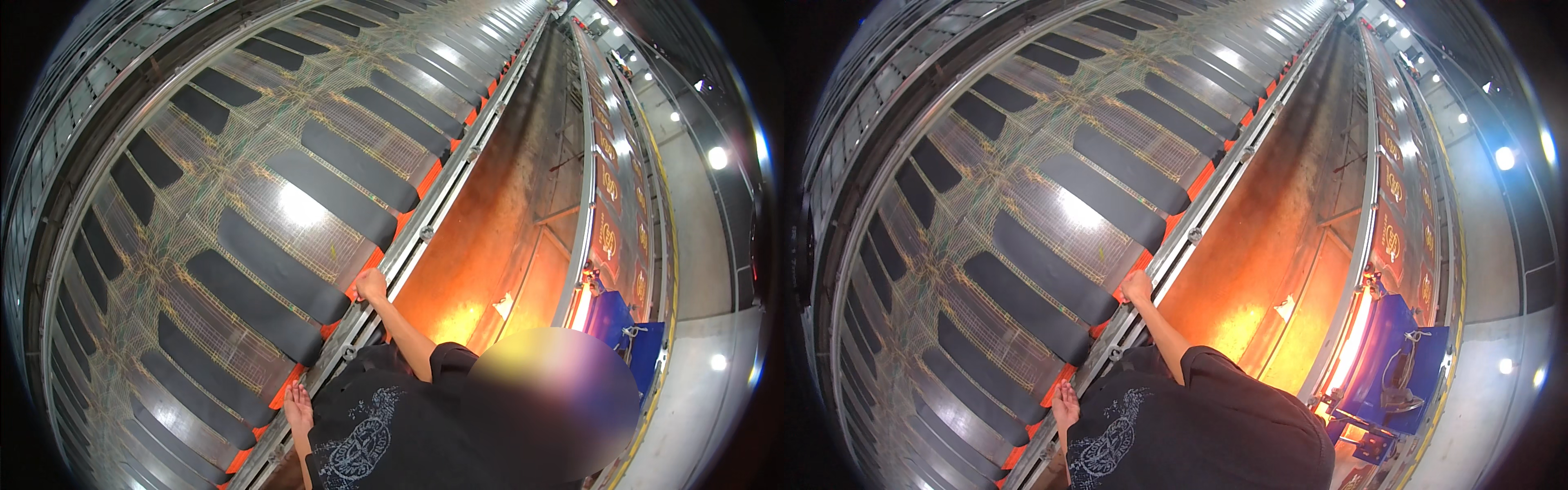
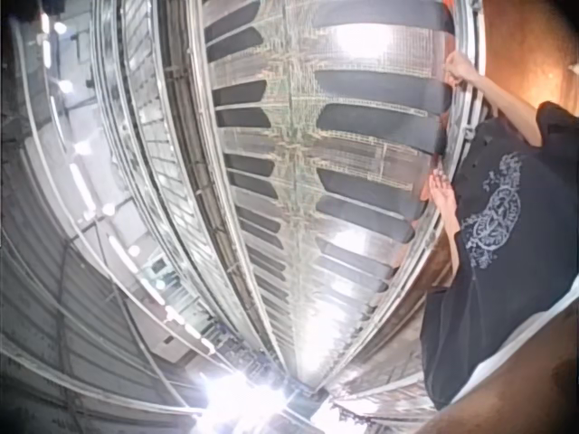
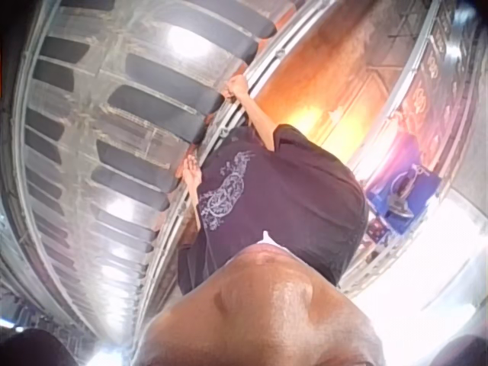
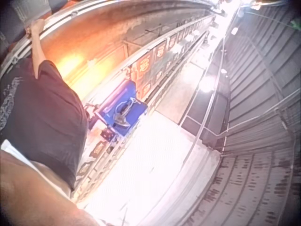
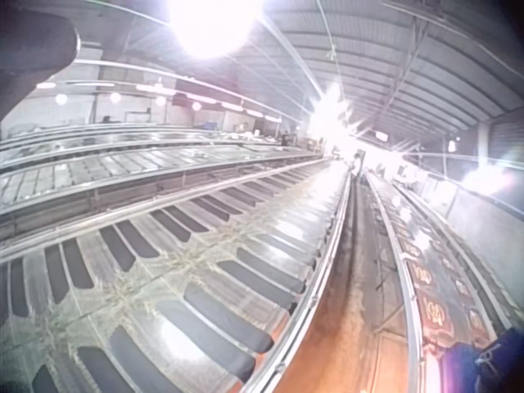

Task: The person repeatedly lifts and adjusts a series of black rectangular panels mounted on a curved metal frame. They use both hands to pull the panels down and smooth them against the frame, moving sequentially along the row. The task involves repetitive handling of each panel to ensure it is properly seated.

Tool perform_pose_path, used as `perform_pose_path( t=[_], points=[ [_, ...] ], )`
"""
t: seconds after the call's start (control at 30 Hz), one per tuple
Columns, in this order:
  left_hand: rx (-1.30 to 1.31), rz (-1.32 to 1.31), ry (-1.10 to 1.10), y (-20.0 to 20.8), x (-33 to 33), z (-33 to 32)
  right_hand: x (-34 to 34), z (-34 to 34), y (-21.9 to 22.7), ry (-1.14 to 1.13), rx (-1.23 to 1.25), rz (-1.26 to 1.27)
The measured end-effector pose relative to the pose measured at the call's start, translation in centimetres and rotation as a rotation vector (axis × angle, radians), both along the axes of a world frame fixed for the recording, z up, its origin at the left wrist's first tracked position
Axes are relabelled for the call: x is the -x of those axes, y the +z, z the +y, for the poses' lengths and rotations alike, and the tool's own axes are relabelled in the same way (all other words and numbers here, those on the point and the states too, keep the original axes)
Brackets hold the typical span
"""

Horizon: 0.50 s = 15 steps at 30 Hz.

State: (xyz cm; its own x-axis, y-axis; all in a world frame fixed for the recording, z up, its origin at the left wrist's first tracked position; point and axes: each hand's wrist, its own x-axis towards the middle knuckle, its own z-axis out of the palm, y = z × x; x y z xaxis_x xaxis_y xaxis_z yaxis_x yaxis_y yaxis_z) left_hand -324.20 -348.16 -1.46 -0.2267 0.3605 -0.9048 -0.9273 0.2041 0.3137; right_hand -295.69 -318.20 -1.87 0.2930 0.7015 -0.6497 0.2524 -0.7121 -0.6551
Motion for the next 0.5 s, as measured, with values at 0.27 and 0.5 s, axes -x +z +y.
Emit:
perform_pose_path(
  t=[0.27,0.5],
  points=[
    [0.009,-0.039,-0.088,-0.3,0.0,-0.8,-2.1,-1.9,-0.4,0.045,-0.217,-0.407],
    [0.063,-0.053,-0.106,2.1,0.2,-0.9,-1.9,-3.0,3.6,0.027,-0.146,-0.231]
  ],
)
